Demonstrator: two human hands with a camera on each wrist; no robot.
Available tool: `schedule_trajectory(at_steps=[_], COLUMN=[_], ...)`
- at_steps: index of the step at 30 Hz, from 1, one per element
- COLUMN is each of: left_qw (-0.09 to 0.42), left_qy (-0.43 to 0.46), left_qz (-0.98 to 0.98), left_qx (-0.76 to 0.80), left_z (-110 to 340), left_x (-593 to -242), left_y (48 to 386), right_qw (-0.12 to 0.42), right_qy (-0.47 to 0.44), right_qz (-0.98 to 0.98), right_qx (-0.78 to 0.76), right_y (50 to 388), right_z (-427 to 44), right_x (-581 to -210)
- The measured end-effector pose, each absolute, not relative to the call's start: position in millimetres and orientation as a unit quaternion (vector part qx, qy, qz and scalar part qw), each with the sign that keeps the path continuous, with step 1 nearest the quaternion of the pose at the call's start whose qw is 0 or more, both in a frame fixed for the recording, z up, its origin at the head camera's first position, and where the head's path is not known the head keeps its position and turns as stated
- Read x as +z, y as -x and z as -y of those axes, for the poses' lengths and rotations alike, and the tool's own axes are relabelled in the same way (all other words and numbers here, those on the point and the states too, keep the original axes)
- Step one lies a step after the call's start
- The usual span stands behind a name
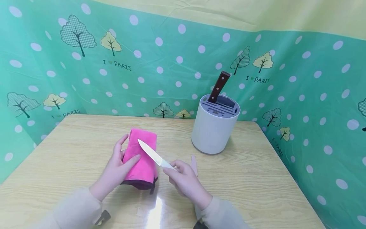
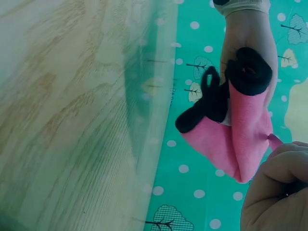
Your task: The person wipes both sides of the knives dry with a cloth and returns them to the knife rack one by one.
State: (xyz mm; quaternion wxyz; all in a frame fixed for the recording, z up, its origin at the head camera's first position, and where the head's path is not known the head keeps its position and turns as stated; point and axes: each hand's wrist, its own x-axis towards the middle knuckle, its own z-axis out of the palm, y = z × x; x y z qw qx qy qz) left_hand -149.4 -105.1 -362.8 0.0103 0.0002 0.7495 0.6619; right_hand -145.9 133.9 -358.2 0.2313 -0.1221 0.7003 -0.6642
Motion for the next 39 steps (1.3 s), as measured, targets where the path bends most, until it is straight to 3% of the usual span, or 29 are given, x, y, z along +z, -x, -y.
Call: schedule_trajectory(at_steps=[39], left_qw=[0.056], left_qy=[0.025], left_qz=[-0.700], left_qx=[0.711], left_z=[79], left_x=[-367], left_y=[133], right_qw=[0.232], right_qy=[0.109], right_qz=[-0.692], right_qx=[-0.675], right_y=[149], right_z=[-125], right_x=[-364])
